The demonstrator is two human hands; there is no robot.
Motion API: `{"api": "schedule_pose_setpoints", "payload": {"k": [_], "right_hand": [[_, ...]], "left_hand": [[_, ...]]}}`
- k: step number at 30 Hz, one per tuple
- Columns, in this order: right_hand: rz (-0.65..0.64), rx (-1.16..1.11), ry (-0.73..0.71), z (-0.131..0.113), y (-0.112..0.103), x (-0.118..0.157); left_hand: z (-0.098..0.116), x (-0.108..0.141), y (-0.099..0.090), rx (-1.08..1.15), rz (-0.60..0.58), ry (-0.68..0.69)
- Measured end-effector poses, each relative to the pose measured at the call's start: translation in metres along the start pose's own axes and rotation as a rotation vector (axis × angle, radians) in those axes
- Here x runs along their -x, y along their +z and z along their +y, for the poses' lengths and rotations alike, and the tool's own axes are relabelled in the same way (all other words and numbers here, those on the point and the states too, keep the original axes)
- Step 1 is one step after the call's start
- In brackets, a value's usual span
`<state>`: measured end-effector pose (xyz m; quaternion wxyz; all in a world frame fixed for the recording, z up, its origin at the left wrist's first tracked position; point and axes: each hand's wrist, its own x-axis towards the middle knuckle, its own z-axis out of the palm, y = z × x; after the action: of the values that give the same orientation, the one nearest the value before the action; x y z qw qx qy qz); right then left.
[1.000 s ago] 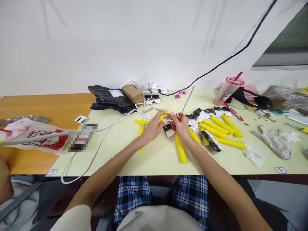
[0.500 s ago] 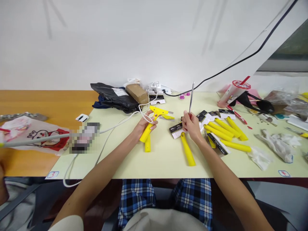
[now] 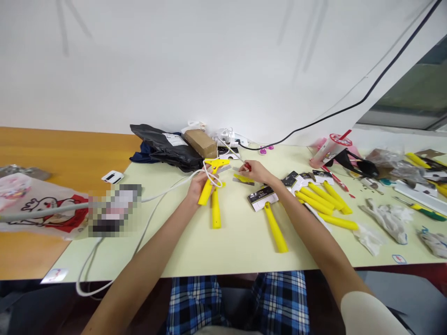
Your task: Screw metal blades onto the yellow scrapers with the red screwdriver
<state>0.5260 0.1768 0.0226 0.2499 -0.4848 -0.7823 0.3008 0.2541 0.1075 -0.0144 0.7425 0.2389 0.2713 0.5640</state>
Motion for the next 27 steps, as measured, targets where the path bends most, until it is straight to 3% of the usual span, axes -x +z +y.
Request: {"api": "schedule_pose_setpoints", "payload": {"k": [12,19,27], "right_hand": [[-0.034,-0.063,-0.061,-0.010,0.051,-0.072],[-0.038,-0.070,-0.049,-0.011,0.083,-0.076],[-0.004,-0.019,-0.018,-0.010,0.093,-0.081]], "left_hand": [[0.023,-0.009,-0.010,0.340,0.036,0.104],[0.025,-0.010,-0.011,0.348,0.062,0.116],[0.020,-0.010,-0.013,0.294,0.099,0.101]]}}
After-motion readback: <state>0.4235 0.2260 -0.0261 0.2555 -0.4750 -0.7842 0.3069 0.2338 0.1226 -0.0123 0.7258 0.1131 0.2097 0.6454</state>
